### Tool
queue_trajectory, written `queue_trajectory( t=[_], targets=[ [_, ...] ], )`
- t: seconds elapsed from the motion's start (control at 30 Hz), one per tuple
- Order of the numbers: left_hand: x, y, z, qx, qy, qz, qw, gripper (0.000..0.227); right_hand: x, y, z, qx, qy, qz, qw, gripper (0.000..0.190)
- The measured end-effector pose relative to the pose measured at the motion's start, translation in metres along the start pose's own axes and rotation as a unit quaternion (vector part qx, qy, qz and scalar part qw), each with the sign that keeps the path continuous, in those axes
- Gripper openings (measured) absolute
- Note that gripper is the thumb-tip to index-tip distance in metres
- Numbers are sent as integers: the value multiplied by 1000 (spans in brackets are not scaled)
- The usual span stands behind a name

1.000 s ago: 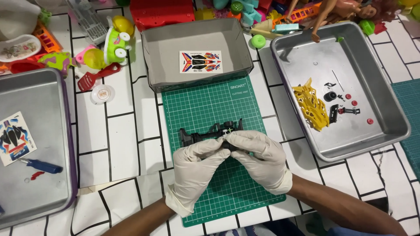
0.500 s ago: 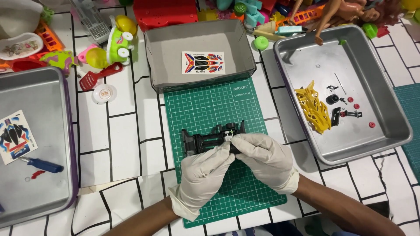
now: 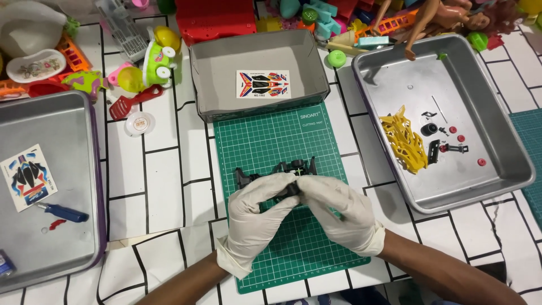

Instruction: The person assembles a toy car on a green cutting mat. They attach wheels to a black chassis, secure a yellow body shell, and add red wheel caps. The person handles the parts by hand and uses a screwdriver to tighten components.

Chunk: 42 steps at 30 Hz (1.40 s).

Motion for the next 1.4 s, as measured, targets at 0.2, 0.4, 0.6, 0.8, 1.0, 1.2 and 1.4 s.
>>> queue_trajectory(
  t=[0.2,0.4,0.6,0.8,1.0,1.2,1.4],
  targets=[
    [-6,0,-1,30,23,-98,994,35,-1,-15,9,16,-21,-82,996,43],
    [-4,-3,-2,-19,51,-105,993,27,-2,-24,6,156,-15,-136,978,31],
    [-5,-7,-4,-31,62,-116,991,21,-7,-38,-1,281,-2,-230,932,30],
    [-10,4,-6,-57,67,-94,992,17,-13,-47,2,286,-28,-239,927,26],
    [-12,11,-6,-92,67,-79,990,17,-20,-57,-2,327,-26,-274,904,24],
    [-6,-6,-1,-4,28,-147,989,21,1,-37,2,268,37,-325,906,59],
    [-8,-27,1,48,22,-205,977,29,15,-20,18,260,4,-260,930,20]
  ],
)
Point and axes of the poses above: each hand's wrist, its own x-axis towards the middle knuckle, its own z-axis out of the back of the hand, y = z × x, the point moved 9 cm from there along x, towards the middle knuckle, and after that the axes turned 6 degrees about -z, right-handed, at the moved point
